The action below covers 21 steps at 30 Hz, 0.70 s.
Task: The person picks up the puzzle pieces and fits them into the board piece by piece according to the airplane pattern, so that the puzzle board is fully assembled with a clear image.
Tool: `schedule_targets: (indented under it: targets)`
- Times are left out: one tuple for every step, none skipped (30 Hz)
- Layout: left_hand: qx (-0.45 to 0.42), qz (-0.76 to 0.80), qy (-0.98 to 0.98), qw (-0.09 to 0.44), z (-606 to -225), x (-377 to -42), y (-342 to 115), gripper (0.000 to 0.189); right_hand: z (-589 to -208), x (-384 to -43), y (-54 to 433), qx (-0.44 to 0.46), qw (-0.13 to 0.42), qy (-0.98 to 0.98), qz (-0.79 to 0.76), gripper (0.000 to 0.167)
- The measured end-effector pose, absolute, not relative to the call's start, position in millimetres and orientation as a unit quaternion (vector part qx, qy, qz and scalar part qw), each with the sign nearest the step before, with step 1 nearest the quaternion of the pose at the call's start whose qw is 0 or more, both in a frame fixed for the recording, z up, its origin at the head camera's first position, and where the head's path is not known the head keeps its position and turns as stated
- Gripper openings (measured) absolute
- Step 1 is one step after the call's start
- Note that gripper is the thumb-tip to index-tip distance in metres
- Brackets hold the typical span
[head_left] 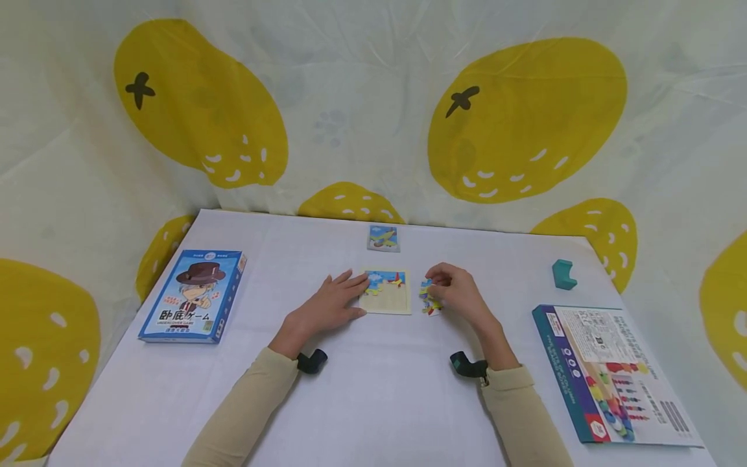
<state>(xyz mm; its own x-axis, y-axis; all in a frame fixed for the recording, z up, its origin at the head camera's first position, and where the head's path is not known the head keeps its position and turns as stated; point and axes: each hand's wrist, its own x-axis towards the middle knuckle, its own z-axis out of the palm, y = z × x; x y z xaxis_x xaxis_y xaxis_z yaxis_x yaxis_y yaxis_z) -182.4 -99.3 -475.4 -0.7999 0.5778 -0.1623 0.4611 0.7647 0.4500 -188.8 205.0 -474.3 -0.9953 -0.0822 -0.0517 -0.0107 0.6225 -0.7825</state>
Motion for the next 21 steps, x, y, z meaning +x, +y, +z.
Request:
schedule_targets:
  targets:
    - [0.28, 0.199, 0.928, 0.148, -475.0, -182.2, -99.2, 0.068, -475.3, -189.2, 202.6, -0.027, 0.039, 0.898, -0.438, 0.023]
    - [0.28, 0.2, 0.927, 0.148, -474.6, -182.1, -99.0, 0.068, -476.0, -189.5, 200.1, -0.031, 0.038, 0.897, -0.439, 0.022]
    - [0.279, 0.201, 0.927, 0.148, -474.2, -181.8, -98.8, 0.068, -476.6, -189.7, 197.4, -0.036, 0.037, 0.896, -0.441, 0.022]
    - [0.279, 0.203, 0.927, 0.148, -473.8, -181.7, -98.8, 0.068, -477.4, -189.8, 194.8, -0.04, 0.036, 0.895, -0.443, 0.022]
    - [0.279, 0.204, 0.927, 0.149, -473.6, -181.6, -98.6, 0.068, -478.3, -189.8, 192.2, -0.044, 0.035, 0.895, -0.443, 0.021]
    - [0.279, 0.204, 0.927, 0.149, -473.3, -181.5, -98.5, 0.068, -478.4, -189.7, 189.5, -0.048, 0.035, 0.894, -0.445, 0.021]
    - [0.279, 0.204, 0.926, 0.149, -473.1, -181.5, -98.3, 0.068, -479.0, -189.6, 187.0, -0.053, 0.034, 0.892, -0.447, 0.021]
    - [0.279, 0.203, 0.927, 0.149, -472.9, -181.6, -98.2, 0.068, -479.3, -189.3, 184.3, -0.056, 0.034, 0.891, -0.45, 0.02]
    - [0.28, 0.205, 0.926, 0.147, -472.7, -181.6, -98.1, 0.068, -479.8, -189.0, 181.7, -0.057, 0.034, 0.889, -0.454, 0.02]
    - [0.281, 0.206, 0.926, 0.147, -472.6, -181.6, -98.0, 0.067, -480.1, -188.7, 179.0, -0.057, 0.033, 0.887, -0.458, 0.019]
    - [0.282, 0.207, 0.925, 0.146, -472.6, -181.7, -98.0, 0.067, -480.7, -188.7, 176.3, -0.056, 0.03, 0.885, -0.46, 0.018]
    - [0.282, 0.206, 0.926, 0.145, -472.8, -181.8, -98.0, 0.067, -481.1, -188.8, 173.5, -0.056, 0.027, 0.884, -0.464, 0.017]
    - [0.283, 0.206, 0.926, 0.145, -472.9, -181.9, -98.0, 0.067, -481.8, -189.1, 170.8, -0.055, 0.022, 0.882, -0.467, 0.016]
    - [0.283, 0.204, 0.926, 0.145, -473.1, -182.1, -98.1, 0.067, -482.4, -189.3, 168.1, -0.051, 0.018, 0.881, -0.469, 0.014]
    - [0.283, 0.204, 0.926, 0.144, -473.4, -182.3, -98.3, 0.067, -483.0, -189.7, 165.6, -0.048, 0.013, 0.881, -0.47, 0.012]
    - [0.283, 0.202, 0.926, 0.145, -473.7, -182.5, -98.5, 0.067, -483.6, -190.2, 162.9, -0.045, 0.007, 0.881, -0.472, 0.011]
    - [0.283, 0.2, 0.927, 0.145, -474.1, -182.8, -98.6, 0.068, -484.4, -190.7, 160.5, -0.042, 0.002, 0.881, -0.472, 0.009]
    - [0.283, 0.197, 0.927, 0.146, -474.5, -183.2, -98.8, 0.068, -485.1, -191.1, 158.1, -0.038, -0.001, 0.88, -0.473, 0.008]
    - [0.284, 0.198, 0.927, 0.146, -474.7, -183.4, -98.9, 0.068, -485.7, -191.4, 155.7, -0.034, -0.004, 0.88, -0.474, 0.007]
    - [0.284, 0.198, 0.927, 0.146, -475.1, -183.7, -99.1, 0.068, -486.3, -191.7, 153.4, -0.03, -0.007, 0.88, -0.474, 0.007]
    - [0.284, 0.199, 0.927, 0.146, -475.4, -183.9, -99.1, 0.068, -487.1, -192.1, 151.1, -0.025, -0.009, 0.88, -0.474, 0.006]
